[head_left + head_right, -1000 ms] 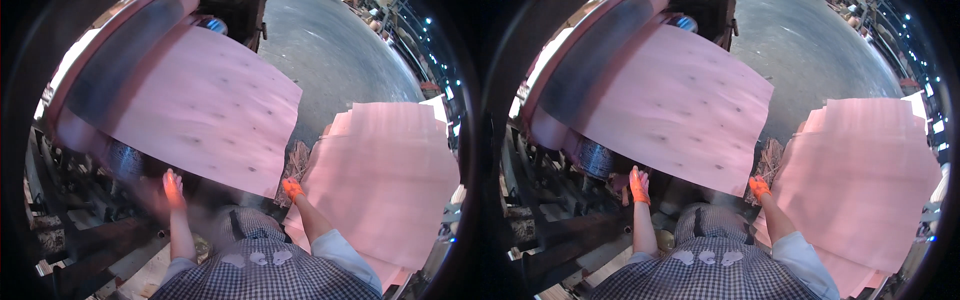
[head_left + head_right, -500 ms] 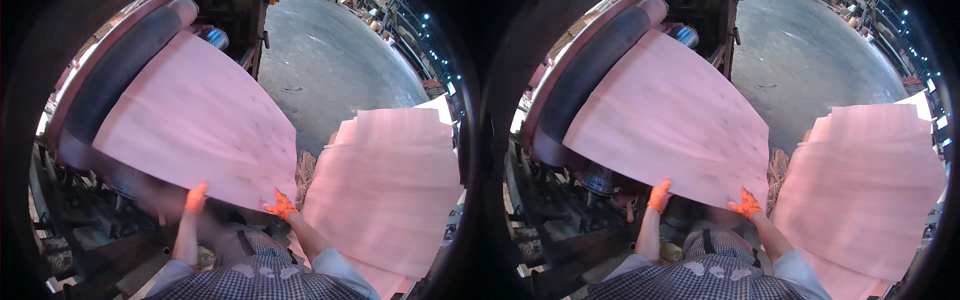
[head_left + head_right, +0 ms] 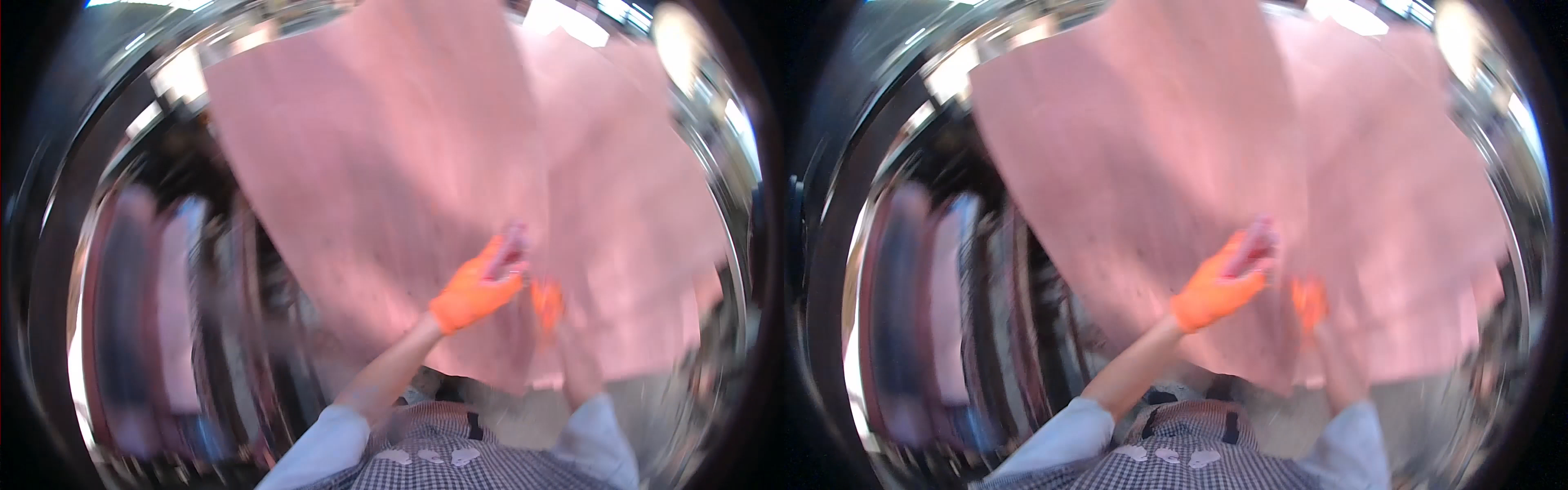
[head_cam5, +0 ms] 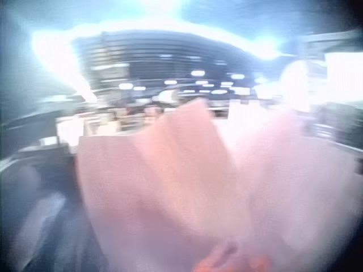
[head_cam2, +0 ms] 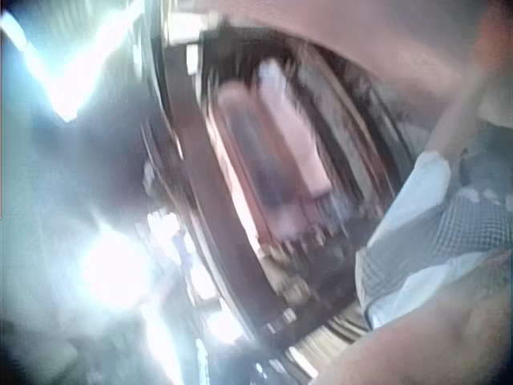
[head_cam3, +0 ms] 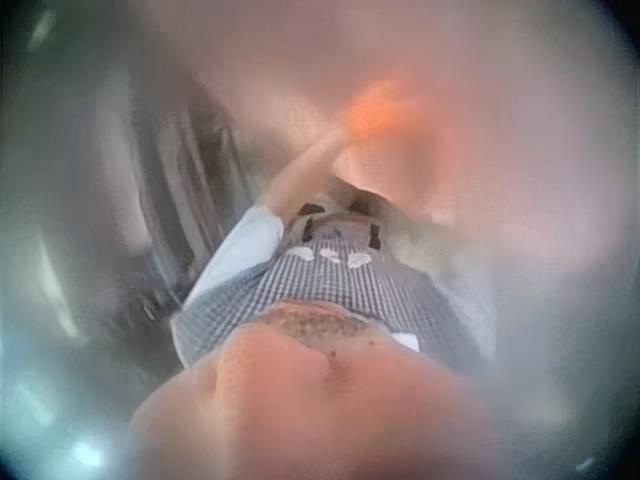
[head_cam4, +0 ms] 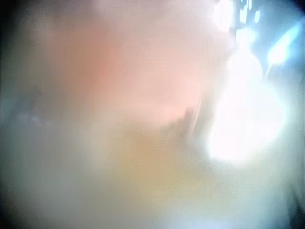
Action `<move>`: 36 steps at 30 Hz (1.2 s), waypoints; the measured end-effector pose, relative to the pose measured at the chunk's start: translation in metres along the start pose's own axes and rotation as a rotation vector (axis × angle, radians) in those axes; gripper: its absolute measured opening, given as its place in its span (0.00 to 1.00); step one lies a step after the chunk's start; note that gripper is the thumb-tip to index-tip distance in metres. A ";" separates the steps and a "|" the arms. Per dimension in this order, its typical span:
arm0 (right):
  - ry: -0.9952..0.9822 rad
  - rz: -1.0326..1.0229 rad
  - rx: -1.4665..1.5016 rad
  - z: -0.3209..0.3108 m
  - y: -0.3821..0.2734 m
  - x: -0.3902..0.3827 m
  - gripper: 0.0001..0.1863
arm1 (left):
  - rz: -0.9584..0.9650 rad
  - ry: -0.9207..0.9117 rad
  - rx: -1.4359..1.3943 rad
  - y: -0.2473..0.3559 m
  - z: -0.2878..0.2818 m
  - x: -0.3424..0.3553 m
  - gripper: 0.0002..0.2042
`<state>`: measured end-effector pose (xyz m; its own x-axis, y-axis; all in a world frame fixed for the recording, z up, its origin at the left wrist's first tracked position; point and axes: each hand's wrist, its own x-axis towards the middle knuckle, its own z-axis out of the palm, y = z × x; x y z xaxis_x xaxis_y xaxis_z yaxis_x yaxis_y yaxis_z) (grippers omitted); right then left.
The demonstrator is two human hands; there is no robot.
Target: Feeding wood veneer into a glue-spreading machine and using a manual spreader to apply glue to sheets.
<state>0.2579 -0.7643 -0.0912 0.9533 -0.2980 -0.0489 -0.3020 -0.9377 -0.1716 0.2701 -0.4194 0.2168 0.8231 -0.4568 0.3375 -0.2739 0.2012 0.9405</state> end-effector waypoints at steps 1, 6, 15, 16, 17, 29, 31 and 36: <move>0.180 0.046 0.129 -0.106 -0.032 0.007 0.25 | -0.004 -0.112 0.181 0.010 -0.005 -0.001 0.26; 1.153 0.027 -0.155 -0.380 -0.011 -0.002 0.29 | -0.199 -0.076 0.297 -0.026 0.008 -0.041 0.25; 0.810 0.142 -1.484 -0.112 0.142 0.056 0.26 | 0.083 0.932 1.053 0.088 -0.366 -0.251 0.20; 0.602 0.221 -1.255 -0.089 0.094 0.079 0.25 | 0.288 1.076 1.173 0.179 -0.400 -0.304 0.21; 0.367 0.296 -1.062 -0.079 0.056 0.089 0.24 | 0.554 1.206 0.910 0.244 -0.390 -0.339 0.21; -0.656 -0.370 -0.150 0.149 -0.140 -0.043 0.30 | -0.333 1.562 1.262 0.128 -0.248 -0.415 0.24; -0.718 -0.407 0.012 0.160 -0.198 -0.075 0.37 | 0.070 1.825 0.412 0.034 -0.273 -0.517 0.36; -0.886 -0.511 0.063 0.082 -0.330 -0.141 0.40 | -0.235 2.035 -0.429 -0.077 -0.281 -0.621 0.41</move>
<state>0.2241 -0.3981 -0.1083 0.6366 0.3980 -0.6605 0.1181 -0.8968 -0.4265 -0.0808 0.0922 -0.0763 0.1517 0.8198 -0.5522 -0.2476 0.5723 0.7817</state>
